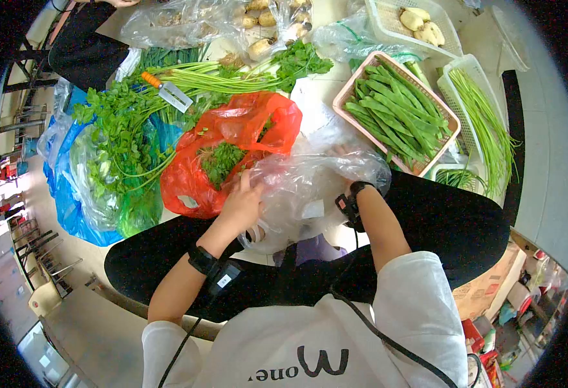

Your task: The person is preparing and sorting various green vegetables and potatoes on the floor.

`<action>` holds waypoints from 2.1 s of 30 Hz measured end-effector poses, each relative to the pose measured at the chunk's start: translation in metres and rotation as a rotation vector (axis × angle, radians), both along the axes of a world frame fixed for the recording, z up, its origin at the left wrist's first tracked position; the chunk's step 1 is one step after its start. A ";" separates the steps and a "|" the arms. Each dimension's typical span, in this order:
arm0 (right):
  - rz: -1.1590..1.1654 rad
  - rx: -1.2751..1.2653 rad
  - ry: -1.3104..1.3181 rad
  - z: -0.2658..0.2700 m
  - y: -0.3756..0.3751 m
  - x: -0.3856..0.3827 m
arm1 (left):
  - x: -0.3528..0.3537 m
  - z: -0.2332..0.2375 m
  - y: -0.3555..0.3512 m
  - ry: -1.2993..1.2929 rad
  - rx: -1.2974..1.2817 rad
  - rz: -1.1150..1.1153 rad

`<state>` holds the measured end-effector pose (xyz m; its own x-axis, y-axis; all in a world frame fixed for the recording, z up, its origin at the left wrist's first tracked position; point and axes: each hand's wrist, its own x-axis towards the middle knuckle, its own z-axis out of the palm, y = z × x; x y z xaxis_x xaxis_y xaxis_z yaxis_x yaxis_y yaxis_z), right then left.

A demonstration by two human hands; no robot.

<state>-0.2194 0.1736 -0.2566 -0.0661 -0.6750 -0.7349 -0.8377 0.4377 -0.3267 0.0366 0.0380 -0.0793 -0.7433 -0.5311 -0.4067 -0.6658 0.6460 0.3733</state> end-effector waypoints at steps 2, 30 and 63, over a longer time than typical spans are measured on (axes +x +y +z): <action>0.006 0.001 -0.007 0.000 0.000 0.003 | -0.002 0.005 -0.004 -0.131 0.118 0.049; 0.095 -0.238 -0.494 0.133 -0.086 0.013 | -0.009 0.016 -0.018 0.054 -0.179 0.133; -0.278 -0.402 -0.407 0.203 -0.042 0.047 | -0.018 0.007 -0.033 0.511 0.390 0.449</action>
